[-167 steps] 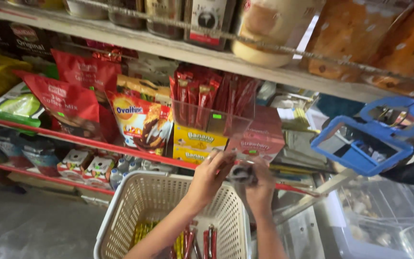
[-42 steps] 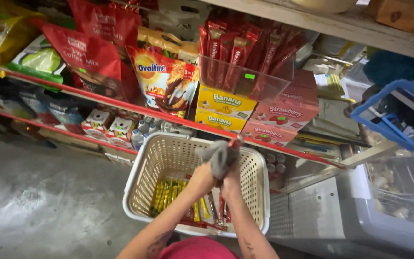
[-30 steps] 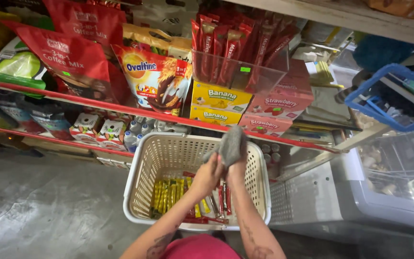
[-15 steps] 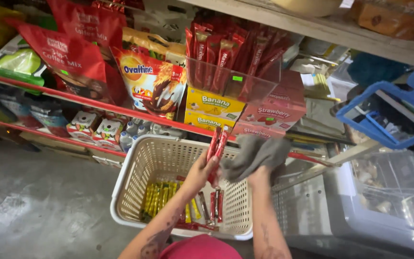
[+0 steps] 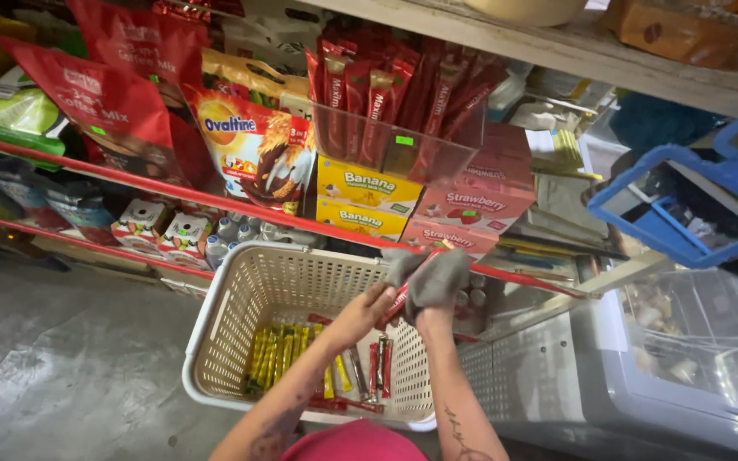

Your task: Wiping individual instant coffee packets with a cloth and placing them into a shopping basket.

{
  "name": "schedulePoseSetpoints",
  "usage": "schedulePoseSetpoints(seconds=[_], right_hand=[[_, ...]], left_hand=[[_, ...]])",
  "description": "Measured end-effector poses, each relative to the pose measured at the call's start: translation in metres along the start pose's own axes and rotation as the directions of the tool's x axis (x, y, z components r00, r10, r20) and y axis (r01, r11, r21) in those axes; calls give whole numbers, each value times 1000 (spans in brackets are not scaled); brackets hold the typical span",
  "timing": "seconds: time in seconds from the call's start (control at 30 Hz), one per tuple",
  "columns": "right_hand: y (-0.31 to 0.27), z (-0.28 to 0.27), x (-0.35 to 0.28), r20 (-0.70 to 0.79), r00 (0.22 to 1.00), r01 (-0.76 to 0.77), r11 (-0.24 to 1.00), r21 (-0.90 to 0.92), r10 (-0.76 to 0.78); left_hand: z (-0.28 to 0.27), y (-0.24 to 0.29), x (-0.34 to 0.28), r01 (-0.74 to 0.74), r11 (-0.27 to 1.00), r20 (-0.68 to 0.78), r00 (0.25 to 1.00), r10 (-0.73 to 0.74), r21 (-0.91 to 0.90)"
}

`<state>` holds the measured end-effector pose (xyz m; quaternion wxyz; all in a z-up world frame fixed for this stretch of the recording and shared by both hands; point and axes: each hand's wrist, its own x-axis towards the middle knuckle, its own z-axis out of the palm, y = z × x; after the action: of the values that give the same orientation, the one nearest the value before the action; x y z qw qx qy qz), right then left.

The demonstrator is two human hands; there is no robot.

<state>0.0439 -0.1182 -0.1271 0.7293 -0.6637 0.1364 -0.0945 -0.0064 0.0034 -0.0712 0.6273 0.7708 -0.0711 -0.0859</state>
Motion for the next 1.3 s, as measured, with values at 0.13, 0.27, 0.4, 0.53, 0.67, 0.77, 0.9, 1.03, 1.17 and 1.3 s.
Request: schedulePoseSetpoints(seconds=[0.13,0.27,0.4,0.53,0.67,0.77,0.9,1.03,1.17,1.3], right_hand=[[22,-5,10,191,963,-236,931,277,188],[-50,16,-14,-25,923,-376,913,158,385],[-31,16,-10,8,940,-337,924,180,341],[-1,12,0,86,971,-236,947,216,223],[13,7,9,150,985,-128,956,263,90],[-47,18,17,-159,973,-219,876,-429,166],[-46,2,20,-103,965,-261,885,-385,240],[-38,-11,23,42,924,-349,885,-308,379],[29,-10,29,111,967,-229,973,-29,231],[-62,7,-25,49,986,164,977,-139,-158]], left_hand=[[-5,-13,17,-65,997,-82,994,69,41],[-3,2,8,-6,948,-145,988,56,320],[5,-11,-2,-17,962,-113,992,50,273],[1,17,-2,-72,997,-213,975,66,-21],[2,-11,17,-103,993,-306,948,82,-51],[3,39,-21,-81,997,-242,967,79,4],[7,6,-15,-52,998,-197,979,42,-44],[9,-15,0,-184,918,-373,927,42,-353],[16,-49,15,-131,971,-336,940,57,-200],[15,-59,14,-37,996,-251,966,56,79]])
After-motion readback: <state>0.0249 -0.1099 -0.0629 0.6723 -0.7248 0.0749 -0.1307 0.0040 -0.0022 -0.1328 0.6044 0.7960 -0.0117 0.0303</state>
